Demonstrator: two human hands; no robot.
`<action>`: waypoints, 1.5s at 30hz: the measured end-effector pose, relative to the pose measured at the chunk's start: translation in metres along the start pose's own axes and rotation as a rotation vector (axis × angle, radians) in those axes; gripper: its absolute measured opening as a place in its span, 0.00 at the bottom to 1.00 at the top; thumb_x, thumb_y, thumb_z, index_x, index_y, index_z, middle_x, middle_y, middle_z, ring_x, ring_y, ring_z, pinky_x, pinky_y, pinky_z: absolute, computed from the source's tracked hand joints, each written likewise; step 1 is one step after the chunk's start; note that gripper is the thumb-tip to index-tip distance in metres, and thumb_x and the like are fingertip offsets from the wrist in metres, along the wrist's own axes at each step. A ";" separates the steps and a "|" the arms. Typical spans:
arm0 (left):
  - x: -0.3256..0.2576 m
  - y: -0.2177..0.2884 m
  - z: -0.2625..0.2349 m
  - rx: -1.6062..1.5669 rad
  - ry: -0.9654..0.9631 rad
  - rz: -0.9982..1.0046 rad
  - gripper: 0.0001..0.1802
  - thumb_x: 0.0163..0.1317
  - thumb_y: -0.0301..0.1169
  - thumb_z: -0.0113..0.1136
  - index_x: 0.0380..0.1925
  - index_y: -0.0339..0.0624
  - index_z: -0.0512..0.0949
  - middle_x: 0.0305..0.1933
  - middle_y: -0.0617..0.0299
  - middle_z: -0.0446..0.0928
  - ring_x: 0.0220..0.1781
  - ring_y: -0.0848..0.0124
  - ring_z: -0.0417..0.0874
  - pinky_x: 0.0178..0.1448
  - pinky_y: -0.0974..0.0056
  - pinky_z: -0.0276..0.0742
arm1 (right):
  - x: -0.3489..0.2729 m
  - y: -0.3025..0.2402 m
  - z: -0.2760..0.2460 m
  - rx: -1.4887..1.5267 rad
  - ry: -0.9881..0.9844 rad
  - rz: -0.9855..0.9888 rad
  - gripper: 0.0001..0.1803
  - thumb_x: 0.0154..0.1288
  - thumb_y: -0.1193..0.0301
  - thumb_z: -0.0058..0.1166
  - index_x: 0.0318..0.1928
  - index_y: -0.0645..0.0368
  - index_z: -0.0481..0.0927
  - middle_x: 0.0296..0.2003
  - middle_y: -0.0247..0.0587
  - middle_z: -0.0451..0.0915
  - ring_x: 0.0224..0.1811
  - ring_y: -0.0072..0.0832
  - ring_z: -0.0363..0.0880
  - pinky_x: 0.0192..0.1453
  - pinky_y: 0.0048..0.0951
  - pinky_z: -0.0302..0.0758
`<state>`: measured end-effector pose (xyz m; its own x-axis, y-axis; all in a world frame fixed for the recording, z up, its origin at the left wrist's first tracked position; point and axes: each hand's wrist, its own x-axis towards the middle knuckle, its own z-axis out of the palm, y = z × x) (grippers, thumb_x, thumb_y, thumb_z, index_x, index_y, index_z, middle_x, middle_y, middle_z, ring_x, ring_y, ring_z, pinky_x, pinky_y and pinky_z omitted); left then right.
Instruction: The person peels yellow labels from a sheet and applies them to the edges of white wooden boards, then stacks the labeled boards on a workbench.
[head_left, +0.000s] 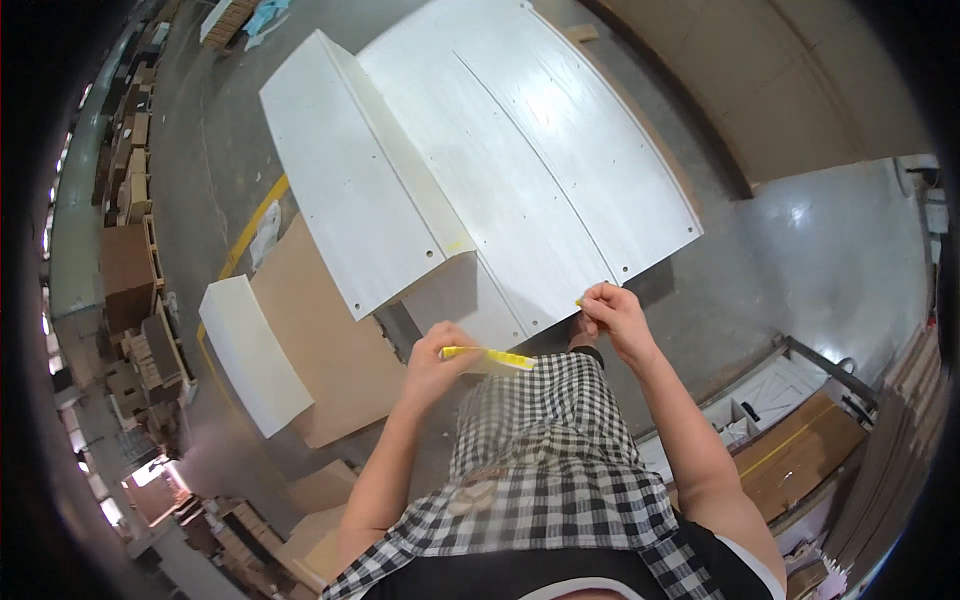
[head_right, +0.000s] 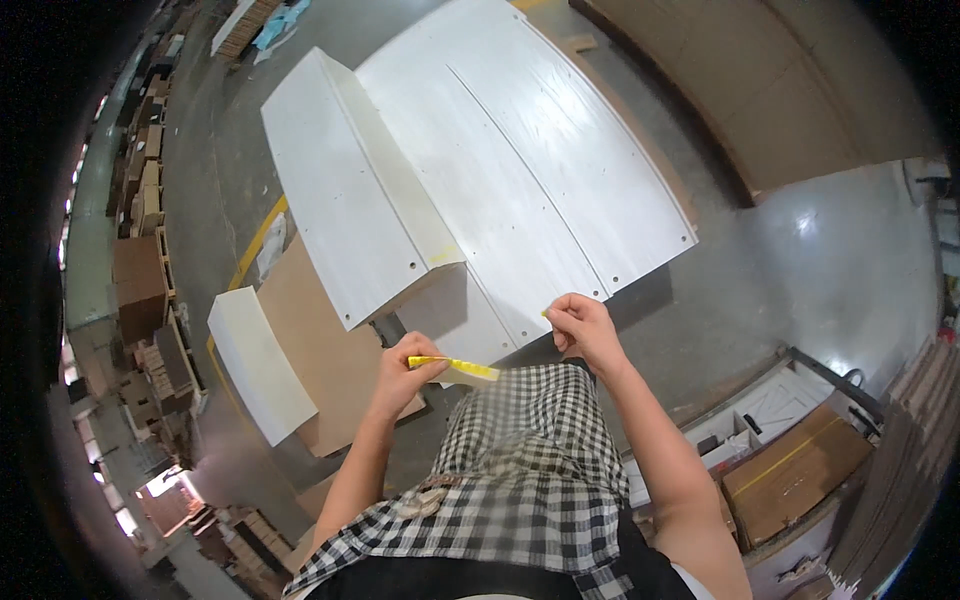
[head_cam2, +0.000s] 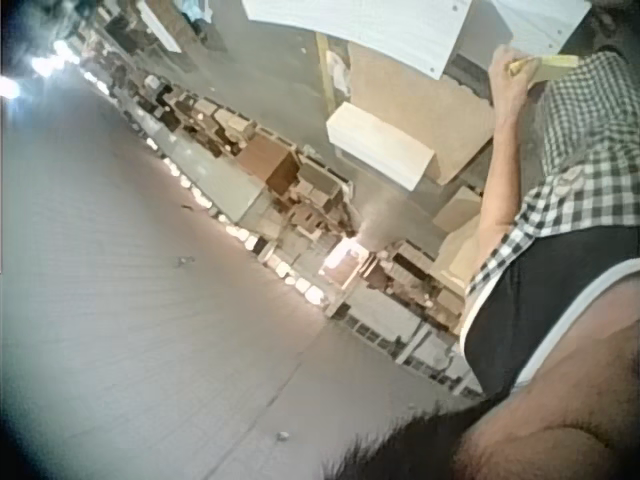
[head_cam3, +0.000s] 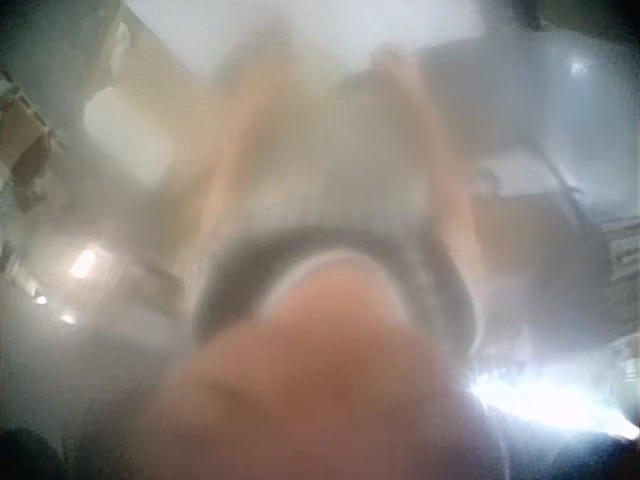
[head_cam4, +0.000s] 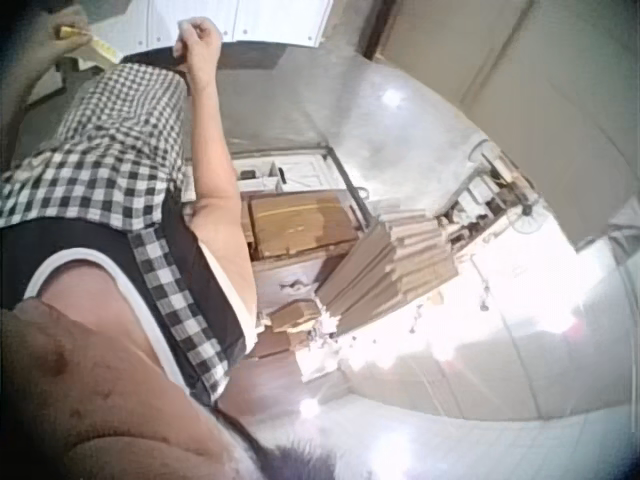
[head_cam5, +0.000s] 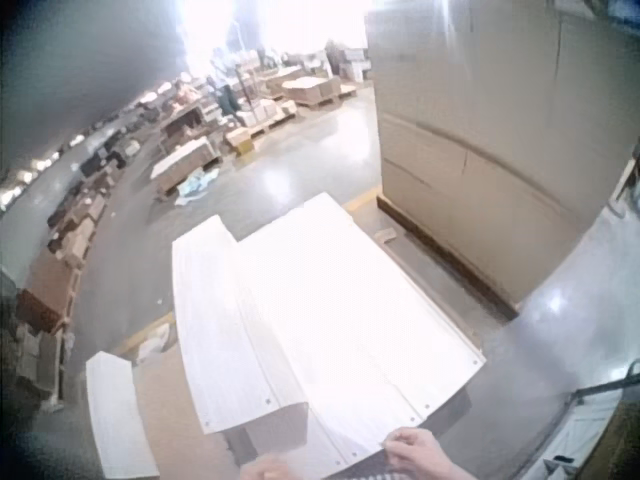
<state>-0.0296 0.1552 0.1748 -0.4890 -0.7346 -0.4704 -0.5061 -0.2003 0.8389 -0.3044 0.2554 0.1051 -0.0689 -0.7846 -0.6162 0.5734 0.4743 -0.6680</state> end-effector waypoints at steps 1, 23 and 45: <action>0.010 -0.008 -0.001 0.071 -0.020 0.012 0.04 0.48 0.21 0.66 0.26 0.36 0.80 0.33 0.65 0.71 0.36 0.76 0.71 0.40 0.71 0.66 | 0.023 0.009 -0.009 0.029 0.003 0.027 0.05 0.62 0.73 0.54 0.31 0.60 0.75 0.19 0.30 0.74 0.18 0.15 0.71 0.22 0.16 0.67; 0.237 -0.123 -0.029 0.817 -0.346 0.483 0.08 0.38 0.28 0.66 0.23 0.46 0.79 0.25 0.65 0.77 0.34 0.65 0.80 0.42 0.59 0.74 | 0.358 0.233 0.045 0.200 0.017 0.325 0.07 0.60 0.67 0.55 0.30 0.58 0.77 0.20 0.24 0.70 0.18 0.14 0.63 0.20 0.18 0.61; 0.233 -0.122 -0.034 0.922 -0.474 0.459 0.09 0.45 0.31 0.64 0.30 0.54 0.80 0.28 0.75 0.77 0.34 0.76 0.80 0.38 0.69 0.68 | 0.367 0.254 0.080 -0.169 0.293 -0.010 0.07 0.63 0.72 0.51 0.35 0.64 0.74 0.17 0.43 0.76 0.17 0.26 0.70 0.24 0.29 0.66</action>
<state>-0.0573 -0.0136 -0.0274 -0.8837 -0.2571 -0.3911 -0.4444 0.7229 0.5290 -0.1183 0.0562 -0.2573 -0.3193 -0.6529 -0.6868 0.4299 0.5461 -0.7190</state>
